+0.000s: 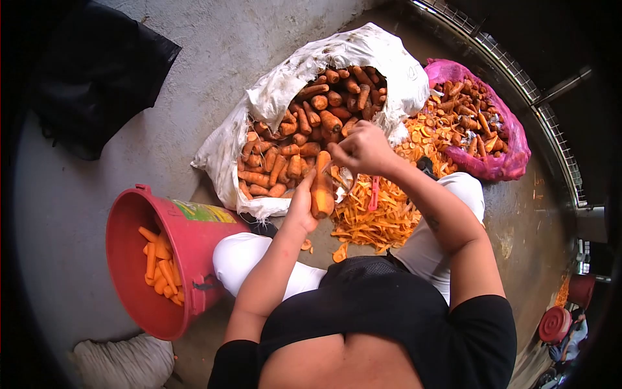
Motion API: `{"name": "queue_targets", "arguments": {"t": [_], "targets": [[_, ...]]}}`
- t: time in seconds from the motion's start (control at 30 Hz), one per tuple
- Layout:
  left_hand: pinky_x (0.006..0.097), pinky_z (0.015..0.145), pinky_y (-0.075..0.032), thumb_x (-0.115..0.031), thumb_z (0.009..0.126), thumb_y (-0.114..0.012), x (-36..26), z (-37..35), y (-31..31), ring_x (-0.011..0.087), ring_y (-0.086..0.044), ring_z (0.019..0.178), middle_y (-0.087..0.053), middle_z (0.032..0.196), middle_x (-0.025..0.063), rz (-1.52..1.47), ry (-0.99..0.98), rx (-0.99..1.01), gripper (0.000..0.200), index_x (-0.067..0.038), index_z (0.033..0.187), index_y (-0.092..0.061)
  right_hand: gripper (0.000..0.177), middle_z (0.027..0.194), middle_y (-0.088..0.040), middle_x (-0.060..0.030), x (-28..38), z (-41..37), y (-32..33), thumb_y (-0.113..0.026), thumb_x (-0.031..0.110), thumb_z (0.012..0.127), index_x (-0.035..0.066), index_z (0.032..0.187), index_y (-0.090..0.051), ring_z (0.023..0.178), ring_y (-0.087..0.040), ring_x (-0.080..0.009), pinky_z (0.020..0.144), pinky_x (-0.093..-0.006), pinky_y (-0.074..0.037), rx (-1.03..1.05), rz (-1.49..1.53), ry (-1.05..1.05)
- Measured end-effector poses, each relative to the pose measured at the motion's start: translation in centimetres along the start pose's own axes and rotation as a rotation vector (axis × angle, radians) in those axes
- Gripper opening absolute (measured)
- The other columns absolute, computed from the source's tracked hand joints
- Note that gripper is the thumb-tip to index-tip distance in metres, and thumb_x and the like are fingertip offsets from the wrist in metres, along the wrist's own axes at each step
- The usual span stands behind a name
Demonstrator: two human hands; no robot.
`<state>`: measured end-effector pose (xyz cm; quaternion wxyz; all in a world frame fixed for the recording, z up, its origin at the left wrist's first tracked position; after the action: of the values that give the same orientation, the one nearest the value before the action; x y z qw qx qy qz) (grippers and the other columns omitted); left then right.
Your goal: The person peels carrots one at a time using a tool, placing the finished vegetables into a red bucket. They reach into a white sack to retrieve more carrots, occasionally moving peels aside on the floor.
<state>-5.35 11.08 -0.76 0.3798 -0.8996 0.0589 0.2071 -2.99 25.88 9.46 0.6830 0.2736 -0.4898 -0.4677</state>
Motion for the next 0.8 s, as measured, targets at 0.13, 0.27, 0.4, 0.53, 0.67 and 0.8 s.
{"name": "queue_targets", "arguments": {"t": [0.13, 0.27, 0.4, 0.53, 0.67, 0.8], "targets": [[0.0375, 0.076, -0.055, -0.032, 0.095, -0.051, 0.3, 0.7, 0.2, 0.0198, -0.065, 0.087, -0.065, 0.096, 0.0048, -0.097, -0.006, 0.007, 0.028, -0.009, 0.109, -0.058, 0.033, 0.046, -0.051, -0.0033, 2.5, -0.4, -0.4, -0.063, 0.020, 0.079, 0.010, 0.048, -0.059, 0.048, -0.048, -0.0205, 0.054, -0.0344, -0.035, -0.065, 0.037, 0.146], [0.0326, 0.070, -0.055, -0.034, 0.098, -0.044, 0.5, 1.2, 0.1, 0.0148, -0.064, 0.082, -0.063, 0.095, 0.0000, -0.053, 0.035, -0.055, 0.026, -0.014, 0.109, -0.056, 0.036, 0.045, -0.051, -0.0017, 3.3, -0.7, -0.7, -0.062, 0.017, 0.077, 0.011, 0.044, -0.051, 0.048, -0.049, -0.0195, 0.053, -0.0339, -0.034, -0.070, 0.037, 0.194], [0.0320, 0.067, -0.055, -0.033, 0.097, -0.044, 0.6, 1.4, 0.3, 0.0138, -0.064, 0.080, -0.063, 0.091, -0.0011, -0.056, 0.066, -0.081, 0.024, -0.015, 0.107, -0.056, 0.036, 0.045, -0.050, -0.0011, 3.2, -0.8, -1.1, -0.063, 0.016, 0.076, 0.011, 0.043, -0.049, 0.048, -0.049, -0.0186, 0.053, -0.0333, -0.035, -0.081, 0.024, 0.195], [0.0319, 0.066, -0.055, -0.032, 0.097, -0.043, 0.2, 1.1, -0.4, 0.0141, -0.064, 0.079, -0.062, 0.091, -0.0010, -0.049, 0.040, -0.011, 0.023, -0.015, 0.106, -0.056, 0.036, 0.045, -0.050, -0.0008, 3.6, -0.7, -0.9, -0.062, 0.016, 0.077, 0.011, 0.043, -0.049, 0.048, -0.050, -0.0186, 0.053, -0.0335, -0.035, -0.074, 0.018, 0.205], [0.0314, 0.066, -0.054, -0.033, 0.098, -0.043, 0.1, 0.7, -1.1, 0.0146, -0.064, 0.079, -0.062, 0.093, 0.0007, -0.033, 0.023, 0.078, 0.025, -0.013, 0.106, -0.056, 0.036, 0.044, -0.049, -0.0010, 3.4, -0.8, -1.3, -0.060, 0.017, 0.078, 0.012, 0.044, -0.049, 0.049, -0.050, -0.0188, 0.053, -0.0344, -0.036, -0.079, 0.064, 0.190], [0.0299, 0.059, -0.054, -0.036, 0.097, -0.045, 0.3, 0.8, -0.5, 0.0151, -0.063, 0.072, -0.063, 0.089, 0.0042, -0.034, -0.045, 0.035, 0.030, -0.010, 0.107, -0.055, 0.034, 0.044, -0.049, -0.0024, 1.5, -0.5, -0.9, -0.060, 0.020, 0.079, 0.012, 0.046, -0.057, 0.046, -0.050, -0.0198, 0.054, -0.0334, -0.039, -0.105, 0.032, 0.084]]}}
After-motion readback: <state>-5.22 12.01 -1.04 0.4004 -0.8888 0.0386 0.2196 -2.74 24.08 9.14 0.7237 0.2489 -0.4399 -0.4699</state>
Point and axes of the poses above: each hand's wrist, its own z-axis towards the middle knuckle, its own y-axis out of the back of the hand, x = y × z, the point moved 6 cm from there along z, towards the middle knuckle
